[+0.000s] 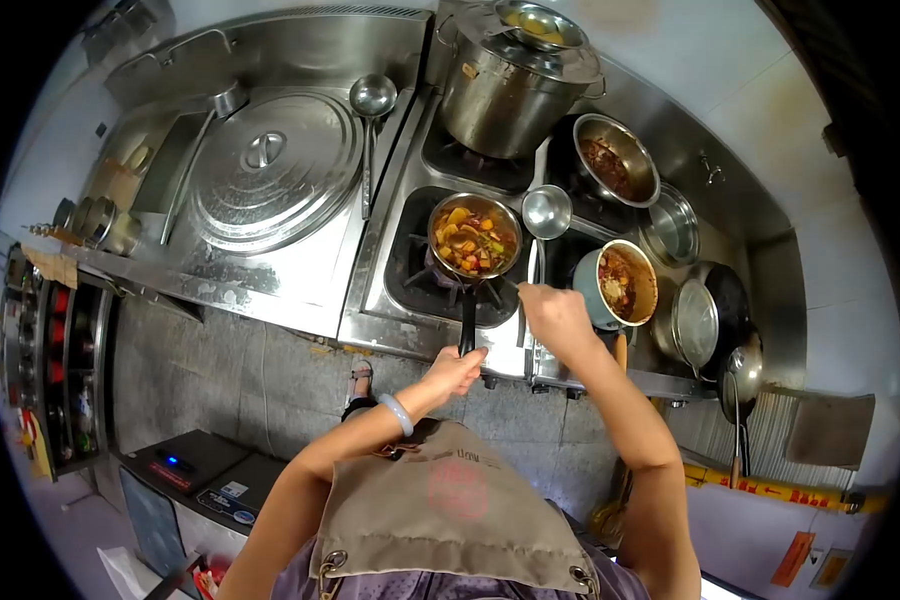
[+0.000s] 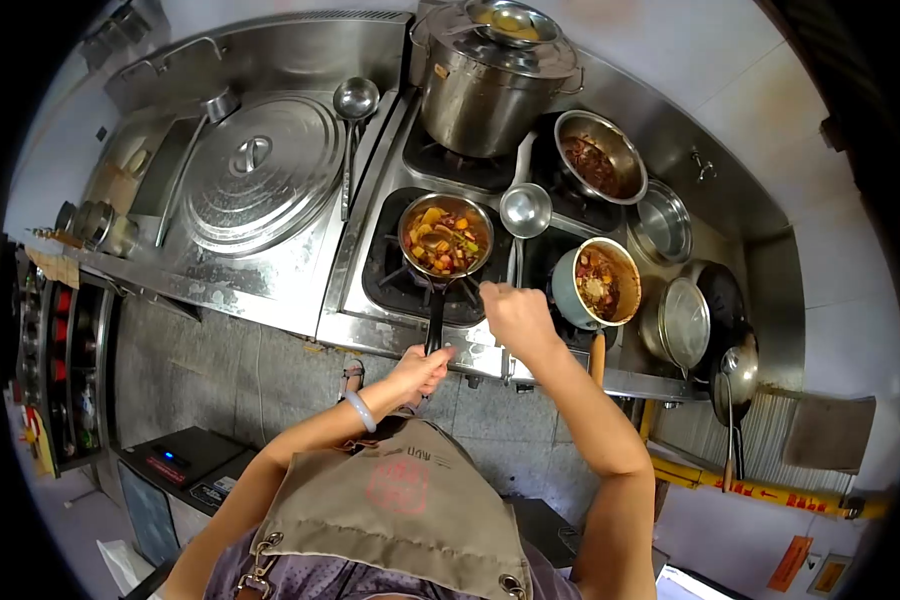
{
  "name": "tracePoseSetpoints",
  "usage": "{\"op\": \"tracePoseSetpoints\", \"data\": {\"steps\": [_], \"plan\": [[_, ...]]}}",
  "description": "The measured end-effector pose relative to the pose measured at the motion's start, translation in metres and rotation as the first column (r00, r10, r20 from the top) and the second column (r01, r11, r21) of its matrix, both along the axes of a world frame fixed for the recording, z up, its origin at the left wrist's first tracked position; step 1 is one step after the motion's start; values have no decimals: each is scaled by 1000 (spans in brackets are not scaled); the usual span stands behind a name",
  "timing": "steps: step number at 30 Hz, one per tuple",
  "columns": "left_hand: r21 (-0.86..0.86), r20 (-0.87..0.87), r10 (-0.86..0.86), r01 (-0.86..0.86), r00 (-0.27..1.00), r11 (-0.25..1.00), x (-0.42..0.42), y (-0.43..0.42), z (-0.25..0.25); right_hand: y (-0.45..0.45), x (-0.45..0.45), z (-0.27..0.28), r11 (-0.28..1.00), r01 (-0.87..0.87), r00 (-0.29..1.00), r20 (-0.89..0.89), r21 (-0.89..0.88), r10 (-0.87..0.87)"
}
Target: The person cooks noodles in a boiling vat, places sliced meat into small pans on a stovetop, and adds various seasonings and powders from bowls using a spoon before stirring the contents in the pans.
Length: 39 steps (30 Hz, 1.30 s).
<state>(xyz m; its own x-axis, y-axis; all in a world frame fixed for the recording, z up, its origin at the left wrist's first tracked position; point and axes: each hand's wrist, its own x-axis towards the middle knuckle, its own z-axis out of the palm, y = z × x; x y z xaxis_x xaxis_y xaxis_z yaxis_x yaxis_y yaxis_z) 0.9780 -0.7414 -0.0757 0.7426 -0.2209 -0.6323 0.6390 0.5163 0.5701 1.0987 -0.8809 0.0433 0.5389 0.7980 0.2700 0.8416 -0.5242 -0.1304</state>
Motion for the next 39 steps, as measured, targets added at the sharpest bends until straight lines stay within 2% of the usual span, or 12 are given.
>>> {"op": "tracePoseSetpoints", "data": {"steps": [4,6,10,11,14,15,22,26,27,30,35,39], "plan": [[36,-6,-29,29,1000,999,1,3,5,-1,3,7,999,24,999,25,49,-26],[39,-10,-14,15,1000,999,0,1,6,2,11,-9,999,-44,999,-14,-17,44],[38,-22,-25,26,999,999,1,5,9,-4,10,5,1000,16,1000,1,-20,-16],[35,-25,-21,22,999,999,1,5,7,-7,3,16,998,52,992,-111,-19,-54],[21,-21,-28,29,999,999,1,3,5,-8,-3,4,1000,22,992,-125,15,-20],[20,-13,-33,33,999,999,1,4,4,-2,-1,-3,997,51,993,-107,-66,-58],[-5,1,-55,55,998,998,1,8,3,8,-2,18,991,120,992,-40,-52,-122],[-25,5,-63,63,998,998,1,11,7,13,2,-3,992,45,999,-25,-116,-48],[-25,10,-70,70,998,997,0,12,7,10,4,-2,999,13,1000,-27,-38,-14],[-20,-3,-73,73,997,997,1,11,2,14,-10,34,989,100,992,-70,-107,-108],[-19,-2,-67,67,998,998,0,14,6,19,0,2,995,63,993,-96,-80,-71],[-12,16,-68,68,998,998,-1,15,2,18,-9,28,985,111,989,-85,-134,-123]]}}
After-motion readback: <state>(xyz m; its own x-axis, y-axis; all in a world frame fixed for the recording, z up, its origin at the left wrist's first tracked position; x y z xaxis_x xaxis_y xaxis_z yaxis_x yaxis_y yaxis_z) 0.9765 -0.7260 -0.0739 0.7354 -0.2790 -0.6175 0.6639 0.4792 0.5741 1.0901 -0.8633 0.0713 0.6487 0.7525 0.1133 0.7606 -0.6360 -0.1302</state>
